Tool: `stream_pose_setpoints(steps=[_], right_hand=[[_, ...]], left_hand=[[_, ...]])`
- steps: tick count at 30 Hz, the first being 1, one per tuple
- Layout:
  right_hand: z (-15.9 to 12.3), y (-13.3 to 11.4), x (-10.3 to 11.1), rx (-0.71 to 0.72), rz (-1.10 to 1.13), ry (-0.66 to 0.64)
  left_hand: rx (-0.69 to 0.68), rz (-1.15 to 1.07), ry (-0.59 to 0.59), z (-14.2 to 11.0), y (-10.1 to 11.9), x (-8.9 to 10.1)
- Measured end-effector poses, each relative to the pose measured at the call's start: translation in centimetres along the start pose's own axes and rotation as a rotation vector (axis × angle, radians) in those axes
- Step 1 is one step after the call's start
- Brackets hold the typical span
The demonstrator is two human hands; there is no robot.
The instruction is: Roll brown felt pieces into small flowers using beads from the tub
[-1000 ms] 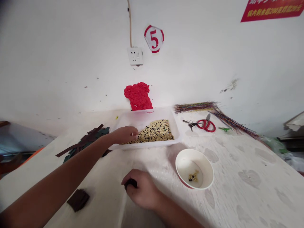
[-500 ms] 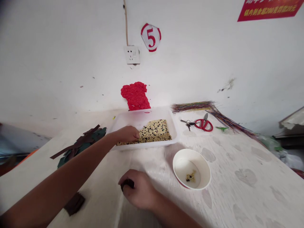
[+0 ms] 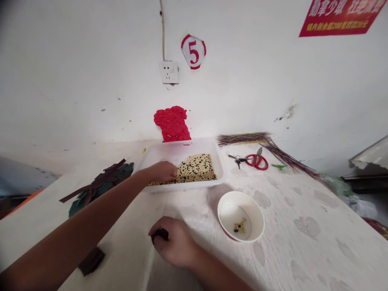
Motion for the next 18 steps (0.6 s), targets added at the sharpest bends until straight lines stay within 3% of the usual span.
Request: stream_pose_setpoints(steps=[10, 15, 18], right_hand=[[0.0, 0.0, 0.0, 0.011, -0.016, 0.003], [0.0, 0.0, 0.1, -0.012, 0.011, 0.005], [-0.1, 0.1, 0.2, -0.032, 0.034, 0.009]], left_hand=[[-0.023, 0.059, -0.029, -0.5, 1.8, 0.6], [0.049, 0.011, 0.102, -1.3, 1.1, 2.3], [0.075, -0.038, 0.202, -3.1, 1.4, 4.1]])
Point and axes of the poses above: each hand's wrist, its own z-axis towards the middle knuckle, its own x-axis out of the back of the hand, y = z × x, the point moved 7 cm from there along z, towards the middle knuckle, and after that the axes turned 3 degrees about z, right-handed, at the moved point
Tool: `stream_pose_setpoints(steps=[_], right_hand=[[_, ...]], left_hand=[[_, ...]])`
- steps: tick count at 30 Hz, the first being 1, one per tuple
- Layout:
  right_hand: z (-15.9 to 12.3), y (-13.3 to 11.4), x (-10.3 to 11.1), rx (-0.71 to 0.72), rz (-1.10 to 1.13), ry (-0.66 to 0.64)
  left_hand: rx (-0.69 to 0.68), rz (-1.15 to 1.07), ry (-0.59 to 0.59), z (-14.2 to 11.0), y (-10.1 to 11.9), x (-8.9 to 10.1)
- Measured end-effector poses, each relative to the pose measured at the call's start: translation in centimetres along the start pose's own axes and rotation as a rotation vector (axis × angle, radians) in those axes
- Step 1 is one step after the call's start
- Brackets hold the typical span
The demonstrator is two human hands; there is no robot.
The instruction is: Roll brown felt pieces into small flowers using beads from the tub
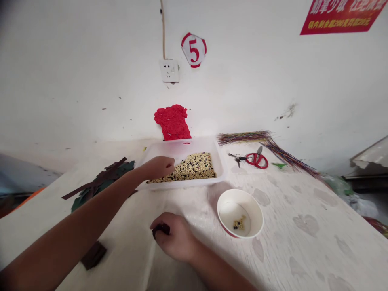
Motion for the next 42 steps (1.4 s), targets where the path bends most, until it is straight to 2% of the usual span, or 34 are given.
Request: stream_pose_setpoints(steps=[4, 6, 8, 10, 14, 18, 21, 24, 30, 37, 42], right_hand=[[0.0, 0.3, 0.0, -0.023, 0.024, 0.001], [0.1, 0.3, 0.1, -0.023, 0.021, 0.011], [0.1, 0.0, 0.0, -0.023, 0.025, 0.015], [0.1, -0.3, 0.1, -0.043, 0.054, 0.025], [-1.0, -0.9, 0.9, -0.102, 0.108, 0.087], [-2.5, -0.9, 2.2, -0.063, 0.022, 0.083], [-3.1, 0.2, 3.1, -0.113, 0.007, 0.123], [-3.2, 1.0, 3.4, -0.168, -0.018, 0.14], [-3.0, 1.0, 3.7, -0.216, 0.025, 0.142], [-3.3, 1.4, 4.1, -0.226, 0.027, 0.155], [-3.1, 0.7, 4.4, -0.194, 0.063, 0.189]], left_hand=[[0.017, -0.1, 0.127, -4.4, 2.3, 3.0], [-0.018, -0.351, 0.245, -7.5, 4.0, 4.2], [-0.039, -0.542, 0.338, -10.5, 5.2, 4.6], [-0.039, -0.672, 0.378, -12.8, 6.0, 3.8], [0.093, -0.837, 0.496, -15.6, 5.6, 0.8], [0.21, -0.961, 0.545, -16.1, 5.1, -3.0], [0.324, -0.998, 0.509, -15.7, 4.7, -5.7], [0.389, -1.047, 0.45, -15.3, 4.5, -7.2], [0.389, -1.041, 0.404, -15.3, 4.7, -7.5], [0.41, -1.058, 0.407, -15.1, 4.5, -8.3], [0.387, -1.032, 0.394, -15.2, 4.6, -8.0]])
Point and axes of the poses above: each hand's wrist, its own z-axis towards the middle knuckle, its own x-axis out of the back of the hand, y = z × x, the point moved 7 cm from there along z, towards the middle knuckle, and after that the axes turned 3 degrees about z, right-handed, at the moved point
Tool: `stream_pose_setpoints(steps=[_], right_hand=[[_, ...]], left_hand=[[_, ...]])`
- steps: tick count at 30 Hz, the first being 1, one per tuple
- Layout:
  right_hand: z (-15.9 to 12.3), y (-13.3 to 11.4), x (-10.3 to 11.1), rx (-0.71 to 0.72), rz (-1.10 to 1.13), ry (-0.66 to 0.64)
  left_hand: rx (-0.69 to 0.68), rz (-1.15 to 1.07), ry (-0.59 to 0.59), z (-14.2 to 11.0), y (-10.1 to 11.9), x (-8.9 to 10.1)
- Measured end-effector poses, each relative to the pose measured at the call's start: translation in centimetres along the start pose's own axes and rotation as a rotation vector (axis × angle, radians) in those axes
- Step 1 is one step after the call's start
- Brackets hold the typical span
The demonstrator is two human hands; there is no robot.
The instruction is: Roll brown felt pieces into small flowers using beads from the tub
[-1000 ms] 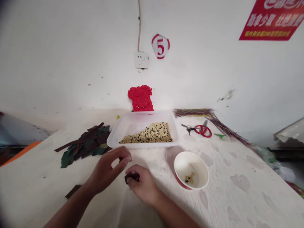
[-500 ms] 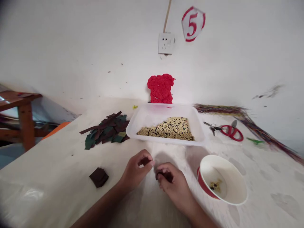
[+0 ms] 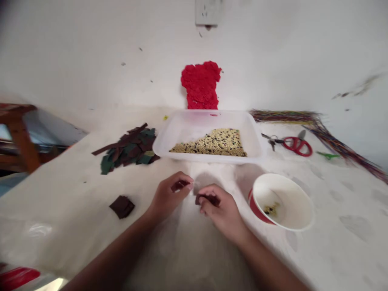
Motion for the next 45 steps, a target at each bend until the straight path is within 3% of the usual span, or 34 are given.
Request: stream_pose_setpoints(steps=[12, 30, 39, 45], right_hand=[[0.4, 0.0, 0.5, 0.042, 0.15, 0.025], [0.5, -0.5, 0.7, 0.016, 0.068, 0.031], [0.6, -0.5, 0.6, 0.019, 0.1, 0.012], [0.5, -0.4, 0.6, 0.026, 0.112, -0.003]], left_hand=[[-0.097, -0.047, -0.084, -0.5, 1.3, -1.0], [-0.11, -0.052, -0.018, -0.5, 1.0, -0.9], [-0.253, 0.015, -0.047, -0.6, 2.1, -1.1], [-0.205, 0.02, -0.052, -0.7, 1.9, -1.1]])
Point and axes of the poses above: each hand's wrist, its own z-axis towards the middle knuckle, its own x-axis out of the back of the hand, y = z × x, the point moved 7 cm from there along z, towards the middle knuckle, and after that the axes turned 3 degrees about z, right-handed, at the moved point
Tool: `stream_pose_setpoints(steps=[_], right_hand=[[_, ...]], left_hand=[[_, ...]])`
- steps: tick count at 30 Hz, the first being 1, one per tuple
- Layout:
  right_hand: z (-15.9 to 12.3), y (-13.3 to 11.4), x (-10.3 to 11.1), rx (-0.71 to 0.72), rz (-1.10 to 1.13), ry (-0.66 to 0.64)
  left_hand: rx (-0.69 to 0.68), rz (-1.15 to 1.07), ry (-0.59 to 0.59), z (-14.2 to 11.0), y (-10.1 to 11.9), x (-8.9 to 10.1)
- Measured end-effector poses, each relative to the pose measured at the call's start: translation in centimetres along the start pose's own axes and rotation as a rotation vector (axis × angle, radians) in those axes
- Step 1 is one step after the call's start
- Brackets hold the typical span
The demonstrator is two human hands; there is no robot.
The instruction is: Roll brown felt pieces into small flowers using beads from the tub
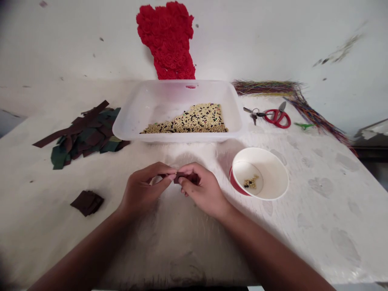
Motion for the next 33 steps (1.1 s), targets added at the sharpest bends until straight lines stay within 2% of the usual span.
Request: stream_pose_setpoints(steps=[14, 33], right_hand=[[0.2, 0.3, -0.2, 0.007, 0.009, -0.002], [0.2, 0.2, -0.2, -0.013, -0.03, 0.002]], left_hand=[[0.171, -0.027, -0.009, -0.2, -1.5, -0.4], [0.199, -0.07, -0.014, -0.3, -2.1, -0.3]])
Point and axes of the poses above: each hand's wrist, its own z-axis towards the middle knuckle, its own x-axis out of the back of the hand, y = z × x, the point moved 7 cm from there along z, towards the middle knuckle, and after that the axes turned 3 degrees about z, right-handed, at the moved point
